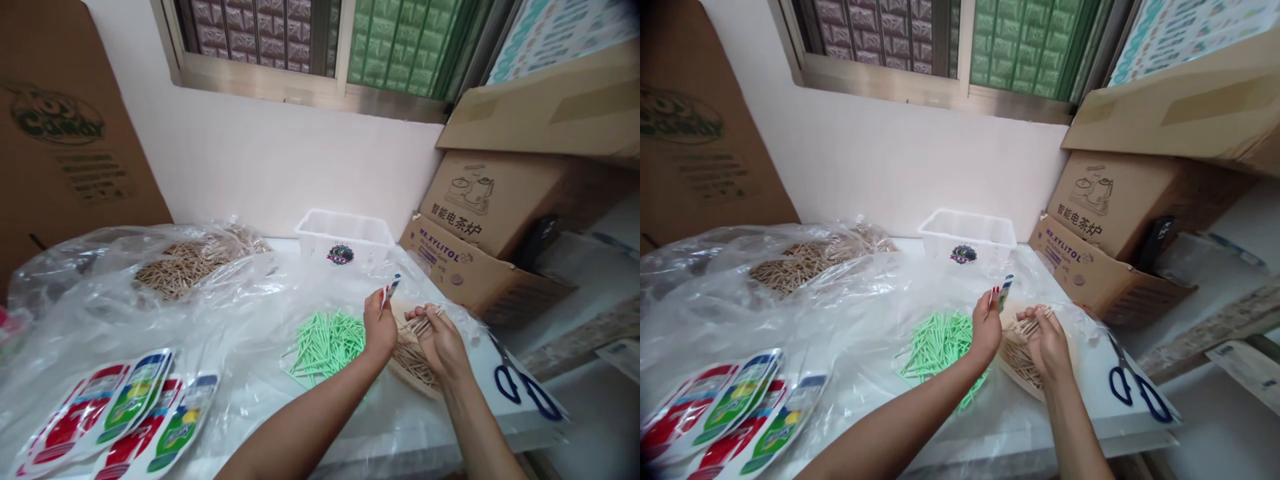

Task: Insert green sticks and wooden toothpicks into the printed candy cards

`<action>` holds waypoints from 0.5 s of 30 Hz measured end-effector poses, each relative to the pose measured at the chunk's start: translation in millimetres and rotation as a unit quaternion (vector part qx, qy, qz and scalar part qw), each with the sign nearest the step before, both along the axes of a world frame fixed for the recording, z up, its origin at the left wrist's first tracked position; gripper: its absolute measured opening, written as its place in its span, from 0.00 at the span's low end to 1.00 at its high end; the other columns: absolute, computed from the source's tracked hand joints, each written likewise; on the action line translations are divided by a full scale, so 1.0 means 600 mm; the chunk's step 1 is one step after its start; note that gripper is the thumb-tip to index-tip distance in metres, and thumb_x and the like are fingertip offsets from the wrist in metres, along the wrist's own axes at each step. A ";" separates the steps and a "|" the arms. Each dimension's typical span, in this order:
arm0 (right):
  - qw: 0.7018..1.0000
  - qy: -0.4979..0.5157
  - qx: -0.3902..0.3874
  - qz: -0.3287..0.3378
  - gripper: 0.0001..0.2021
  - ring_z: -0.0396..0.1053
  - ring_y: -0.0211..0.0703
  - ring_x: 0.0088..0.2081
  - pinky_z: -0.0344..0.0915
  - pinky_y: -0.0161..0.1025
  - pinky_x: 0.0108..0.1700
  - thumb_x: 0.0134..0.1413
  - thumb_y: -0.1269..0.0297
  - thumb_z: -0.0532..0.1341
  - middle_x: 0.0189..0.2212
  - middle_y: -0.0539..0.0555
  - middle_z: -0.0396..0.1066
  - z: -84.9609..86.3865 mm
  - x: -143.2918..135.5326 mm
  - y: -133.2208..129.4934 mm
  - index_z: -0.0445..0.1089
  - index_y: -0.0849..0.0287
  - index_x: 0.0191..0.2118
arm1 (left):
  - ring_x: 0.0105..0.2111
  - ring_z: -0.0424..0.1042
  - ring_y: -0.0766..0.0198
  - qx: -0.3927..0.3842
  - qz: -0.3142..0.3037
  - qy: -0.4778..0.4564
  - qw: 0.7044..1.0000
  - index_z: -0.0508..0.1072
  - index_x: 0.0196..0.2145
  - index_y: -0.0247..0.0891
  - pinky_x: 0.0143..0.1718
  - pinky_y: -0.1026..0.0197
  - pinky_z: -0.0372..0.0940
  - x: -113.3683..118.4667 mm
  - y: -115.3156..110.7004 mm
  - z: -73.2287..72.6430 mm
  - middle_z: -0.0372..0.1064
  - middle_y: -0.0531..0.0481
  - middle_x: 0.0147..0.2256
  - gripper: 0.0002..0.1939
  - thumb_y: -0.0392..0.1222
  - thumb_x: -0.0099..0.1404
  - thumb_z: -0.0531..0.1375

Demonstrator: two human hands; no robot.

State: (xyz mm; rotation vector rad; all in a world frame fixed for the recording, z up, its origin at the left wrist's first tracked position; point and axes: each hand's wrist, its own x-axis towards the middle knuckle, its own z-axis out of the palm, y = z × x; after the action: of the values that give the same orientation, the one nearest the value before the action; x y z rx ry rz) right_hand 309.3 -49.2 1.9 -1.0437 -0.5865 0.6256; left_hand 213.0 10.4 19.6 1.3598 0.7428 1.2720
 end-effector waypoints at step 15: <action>0.992 0.060 0.100 -0.047 0.10 0.68 0.36 0.30 0.66 0.44 0.46 0.48 0.57 0.64 0.26 0.44 0.66 0.020 -0.027 -0.006 0.63 0.55 0.30 | 0.36 0.66 0.64 -0.126 -0.031 -0.184 0.974 0.69 0.36 0.35 0.41 0.65 0.61 0.023 -0.014 0.012 0.69 0.49 0.33 0.19 0.55 0.61 0.53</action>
State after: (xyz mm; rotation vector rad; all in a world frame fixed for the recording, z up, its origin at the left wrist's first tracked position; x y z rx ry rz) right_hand 293.4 -52.9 14.0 -0.8353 -0.4808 0.5309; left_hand 226.6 2.2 26.6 0.9021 0.5747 1.2847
